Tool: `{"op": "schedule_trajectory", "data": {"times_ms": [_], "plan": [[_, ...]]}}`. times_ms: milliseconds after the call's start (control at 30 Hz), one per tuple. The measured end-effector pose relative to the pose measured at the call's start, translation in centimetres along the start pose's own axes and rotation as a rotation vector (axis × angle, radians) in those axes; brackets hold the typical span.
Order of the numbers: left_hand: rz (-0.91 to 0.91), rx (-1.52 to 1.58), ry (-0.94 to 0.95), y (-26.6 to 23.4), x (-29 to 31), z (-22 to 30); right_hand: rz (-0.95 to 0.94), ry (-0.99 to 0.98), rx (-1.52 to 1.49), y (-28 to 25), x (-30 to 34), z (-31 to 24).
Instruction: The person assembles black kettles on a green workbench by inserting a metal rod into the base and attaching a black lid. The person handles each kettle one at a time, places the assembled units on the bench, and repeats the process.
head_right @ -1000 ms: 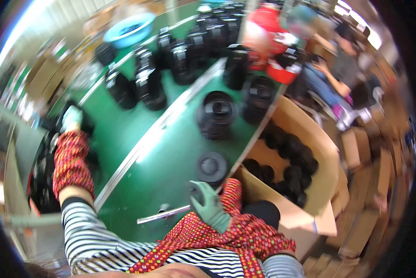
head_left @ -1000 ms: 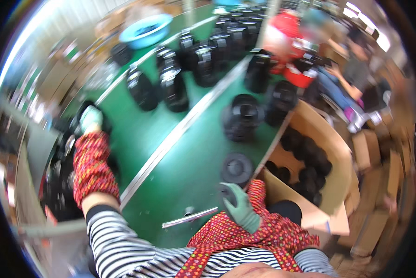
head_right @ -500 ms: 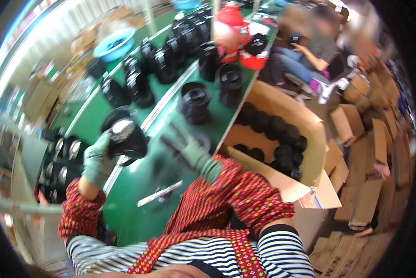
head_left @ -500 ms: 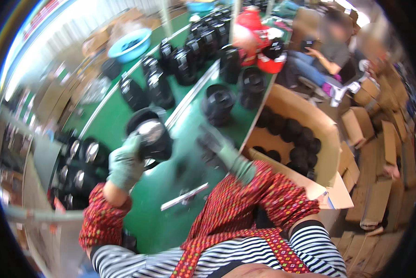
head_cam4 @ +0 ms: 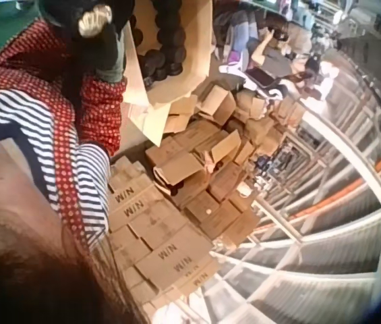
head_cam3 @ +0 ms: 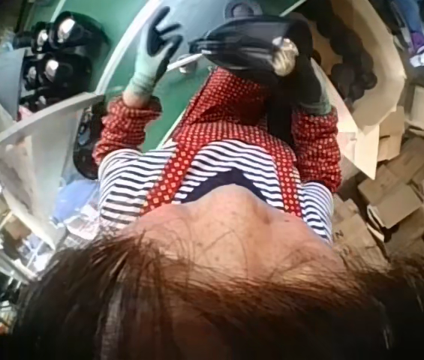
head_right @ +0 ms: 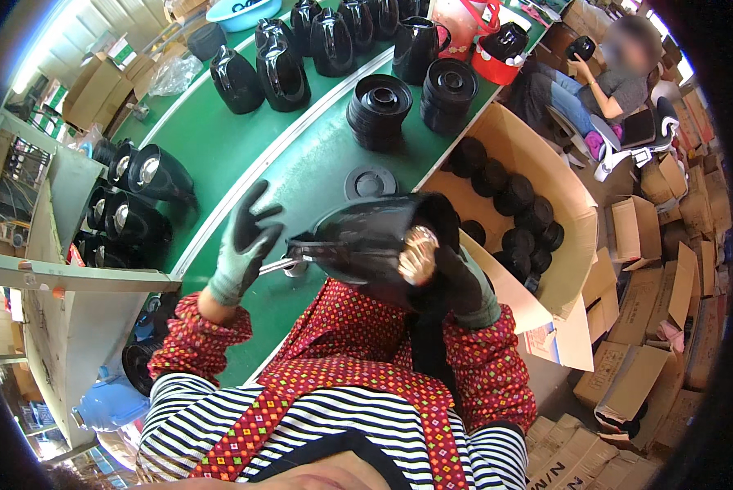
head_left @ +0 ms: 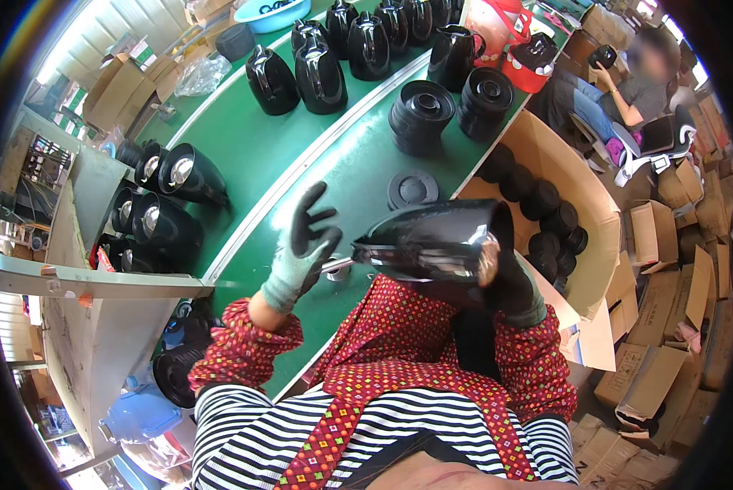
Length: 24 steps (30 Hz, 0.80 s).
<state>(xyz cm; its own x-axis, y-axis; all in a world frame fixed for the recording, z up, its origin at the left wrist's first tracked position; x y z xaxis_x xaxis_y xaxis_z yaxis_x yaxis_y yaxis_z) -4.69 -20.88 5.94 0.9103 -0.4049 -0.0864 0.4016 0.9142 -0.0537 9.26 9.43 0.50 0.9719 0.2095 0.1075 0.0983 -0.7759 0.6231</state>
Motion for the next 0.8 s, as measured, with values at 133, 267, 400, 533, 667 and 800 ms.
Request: {"op": "schedule_trajectory", "data": {"times_ms": [133, 267, 400, 533, 667, 800], "plan": [[-0.436, 0.35, -0.144, 7.6, 2.6, -3.8, 0.053, 0.179, -0.27, 0.4, 3.4, 2.1], [-0.538, 0.9, -0.498, 10.7, 5.7, -4.6, -0.251, 0.186, -0.217, 6.6, -0.3, 1.1], [-0.519, 1.272, -0.627, 9.4, 7.2, -7.8, -0.157, 0.242, 0.048, 6.3, -6.0, 2.7], [-0.422, 1.063, -0.544, 6.4, 7.0, -9.4, 0.165, -0.076, 1.721, 0.5, -15.8, 1.7], [-0.357, 0.944, -0.495, 4.4, 6.9, -10.4, 0.14, 0.019, 2.065, -2.0, -20.4, 3.9], [-0.326, 0.871, -0.458, 3.4, 7.0, -11.3, 0.149, -0.081, 2.025, -2.6, -19.7, 3.4]]}}
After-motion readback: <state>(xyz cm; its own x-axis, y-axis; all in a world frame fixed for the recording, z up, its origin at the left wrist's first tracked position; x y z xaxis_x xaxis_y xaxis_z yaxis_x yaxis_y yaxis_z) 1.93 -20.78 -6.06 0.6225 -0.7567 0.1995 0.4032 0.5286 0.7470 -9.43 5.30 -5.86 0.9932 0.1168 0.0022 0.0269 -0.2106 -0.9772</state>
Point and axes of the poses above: each hand's wrist, its own x-axis away from the middle knuckle, its own y-axis out of the palm, z = x × y, the point moved 9 cm from there along -x, towards the middle knuckle, and after that the axes turned 1 degree about -z, right-handed, at the moved point
